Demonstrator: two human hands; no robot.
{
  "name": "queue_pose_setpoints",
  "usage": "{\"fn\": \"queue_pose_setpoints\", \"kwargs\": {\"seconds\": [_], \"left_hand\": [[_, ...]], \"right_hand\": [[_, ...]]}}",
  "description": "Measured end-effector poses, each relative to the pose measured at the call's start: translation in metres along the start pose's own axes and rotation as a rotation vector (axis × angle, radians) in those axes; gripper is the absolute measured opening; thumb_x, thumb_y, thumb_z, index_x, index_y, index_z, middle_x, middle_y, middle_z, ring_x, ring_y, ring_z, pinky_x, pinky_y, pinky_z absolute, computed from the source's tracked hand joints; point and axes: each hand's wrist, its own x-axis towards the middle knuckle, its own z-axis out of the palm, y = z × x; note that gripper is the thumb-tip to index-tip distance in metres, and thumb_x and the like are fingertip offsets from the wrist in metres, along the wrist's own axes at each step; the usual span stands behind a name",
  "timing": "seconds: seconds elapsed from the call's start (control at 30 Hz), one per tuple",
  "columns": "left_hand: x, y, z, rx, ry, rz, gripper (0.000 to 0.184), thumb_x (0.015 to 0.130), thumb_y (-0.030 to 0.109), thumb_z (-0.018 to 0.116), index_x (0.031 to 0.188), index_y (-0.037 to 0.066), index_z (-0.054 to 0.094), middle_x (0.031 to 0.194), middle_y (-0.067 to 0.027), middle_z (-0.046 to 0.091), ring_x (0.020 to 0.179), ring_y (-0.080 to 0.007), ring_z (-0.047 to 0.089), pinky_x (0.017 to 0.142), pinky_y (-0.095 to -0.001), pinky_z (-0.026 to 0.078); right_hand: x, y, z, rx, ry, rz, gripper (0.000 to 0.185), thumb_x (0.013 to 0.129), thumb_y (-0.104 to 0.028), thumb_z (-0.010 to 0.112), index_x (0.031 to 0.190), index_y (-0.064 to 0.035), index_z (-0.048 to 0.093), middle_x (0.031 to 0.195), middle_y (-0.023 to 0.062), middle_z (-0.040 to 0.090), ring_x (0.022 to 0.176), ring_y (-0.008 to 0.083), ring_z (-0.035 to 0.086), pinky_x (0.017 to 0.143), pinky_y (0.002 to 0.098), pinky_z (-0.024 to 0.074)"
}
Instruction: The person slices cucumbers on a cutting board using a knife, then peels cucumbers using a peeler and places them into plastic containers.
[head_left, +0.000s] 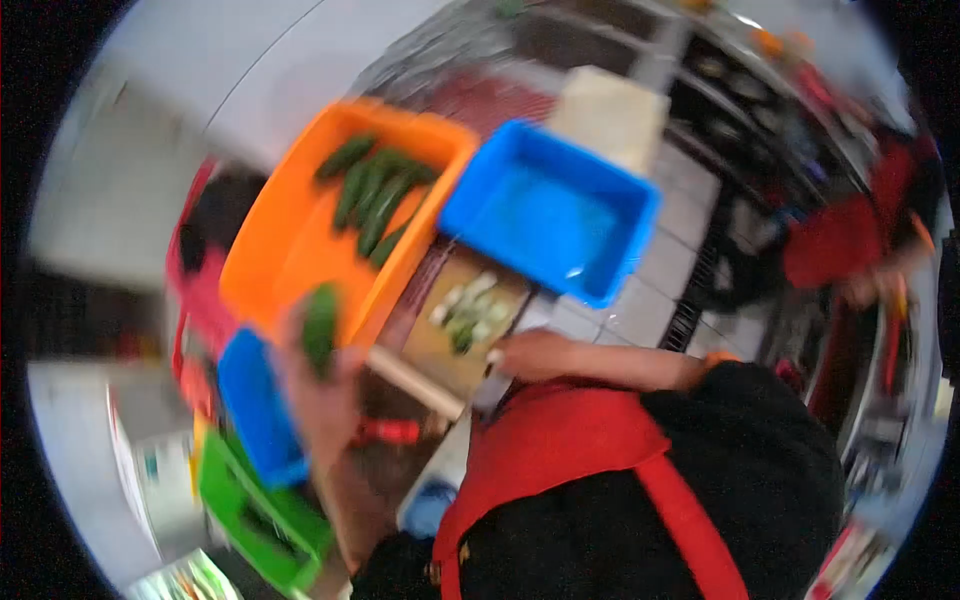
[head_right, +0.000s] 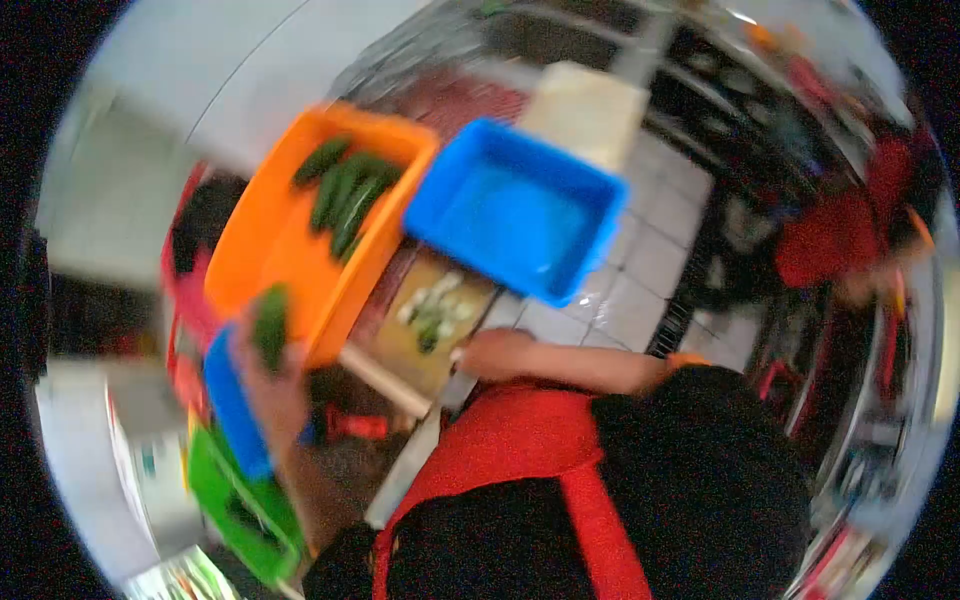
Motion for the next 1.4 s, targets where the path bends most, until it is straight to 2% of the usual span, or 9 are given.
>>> {"fn": "queue_pose_setpoints", "kwargs": {"seconds": [0.03,0.07,0.1,0.23,0.33,0.63,0.97,1.2,1.4], "left_hand": [[-0.025,-0.009,0.021,-0.209,-0.146,-0.121,0.068,0.081,0.014,0.075,0.141,0.004,0.043,0.135,-0.0146,0.053,0.128,-0.0286,0.049,0.109,-0.0410,0.039],[-0.043,-0.018,0.040,0.024,-0.155,0.102,0.066,0.080,0.016,0.076,0.137,0.004,0.045,0.131,-0.0179,0.053,0.123,-0.0333,0.052,0.105,-0.0427,0.042],[-0.064,-0.020,0.055,0.027,-0.213,-0.026,0.065,0.081,0.018,0.076,0.137,0.005,0.046,0.129,-0.0189,0.053,0.121,-0.0359,0.053,0.103,-0.0436,0.044],[-0.115,-0.046,0.107,0.205,-0.351,-0.203,0.062,0.083,0.025,0.075,0.136,0.010,0.047,0.119,-0.0212,0.051,0.109,-0.0425,0.055,0.095,-0.0468,0.046],[-0.134,-0.061,0.126,0.419,-0.282,-0.085,0.063,0.083,0.029,0.075,0.137,0.013,0.047,0.114,-0.0202,0.050,0.104,-0.0414,0.056,0.091,-0.0474,0.048],[-0.131,-0.072,0.135,0.332,-0.294,-0.049,0.052,0.079,0.027,0.076,0.123,0.010,0.054,0.110,-0.0176,0.051,0.102,-0.0384,0.056,0.085,-0.0457,0.051],[-0.133,-0.085,0.147,0.402,-0.212,0.037,0.050,0.079,0.033,0.077,0.121,0.014,0.058,0.109,-0.0153,0.051,0.100,-0.0367,0.056,0.084,-0.0445,0.051],[-0.132,-0.082,0.147,0.388,-0.182,0.030,0.049,0.081,0.035,0.076,0.121,0.014,0.058,0.109,-0.0165,0.050,0.101,-0.0369,0.055,0.085,-0.0453,0.050],[-0.132,-0.085,0.142,0.369,-0.162,0.015,0.046,0.081,0.030,0.075,0.121,0.015,0.058,0.108,-0.0156,0.051,0.096,-0.0356,0.056,0.080,-0.0447,0.050]], "right_hand": [[-0.008,-0.017,-0.021,-0.099,-0.062,-0.028,0.032,0.100,-0.033,0.043,0.101,-0.0055,0.060,0.094,0.0204,0.068,0.090,0.0411,0.067,0.079,0.0505,0.0534],[-0.011,-0.015,-0.022,-0.074,0.045,-0.067,0.032,0.100,-0.033,0.044,0.115,-0.0077,0.056,0.095,0.0209,0.069,0.089,0.0435,0.067,0.079,0.0526,0.0537],[-0.012,-0.022,-0.027,-0.085,-0.005,0.013,0.035,0.100,-0.035,0.046,0.121,-0.0072,0.051,0.092,0.0232,0.068,0.088,0.0438,0.067,0.079,0.0544,0.0534],[-0.013,-0.029,-0.029,-0.081,-0.051,0.099,0.037,0.100,-0.035,0.047,0.123,-0.0062,0.051,0.089,0.0263,0.067,0.087,0.0441,0.067,0.079,0.0553,0.0528],[-0.013,-0.030,-0.025,-0.085,-0.011,0.102,0.039,0.100,-0.034,0.047,0.125,-0.0048,0.051,0.086,0.0254,0.068,0.083,0.0446,0.067,0.076,0.0541,0.0537],[-0.019,-0.030,-0.026,-0.185,0.075,0.027,0.035,0.098,-0.032,0.050,0.119,-0.0032,0.052,0.078,0.0248,0.067,0.077,0.0444,0.068,0.069,0.0526,0.0541],[-0.042,-0.037,-0.036,-0.185,0.096,0.019,0.031,0.099,-0.033,0.049,0.104,-0.0028,0.050,0.076,0.0244,0.067,0.077,0.0446,0.068,0.070,0.0544,0.0542],[-0.047,-0.026,-0.028,-0.212,0.168,-0.063,0.031,0.099,-0.034,0.049,0.104,-0.0035,0.050,0.068,0.0229,0.066,0.068,0.0426,0.068,0.063,0.0518,0.0550],[-0.049,-0.035,-0.038,-0.211,0.117,0.002,0.033,0.100,-0.034,0.047,0.104,-0.0017,0.049,0.073,0.0246,0.066,0.075,0.0430,0.068,0.069,0.0542,0.0538]]}}
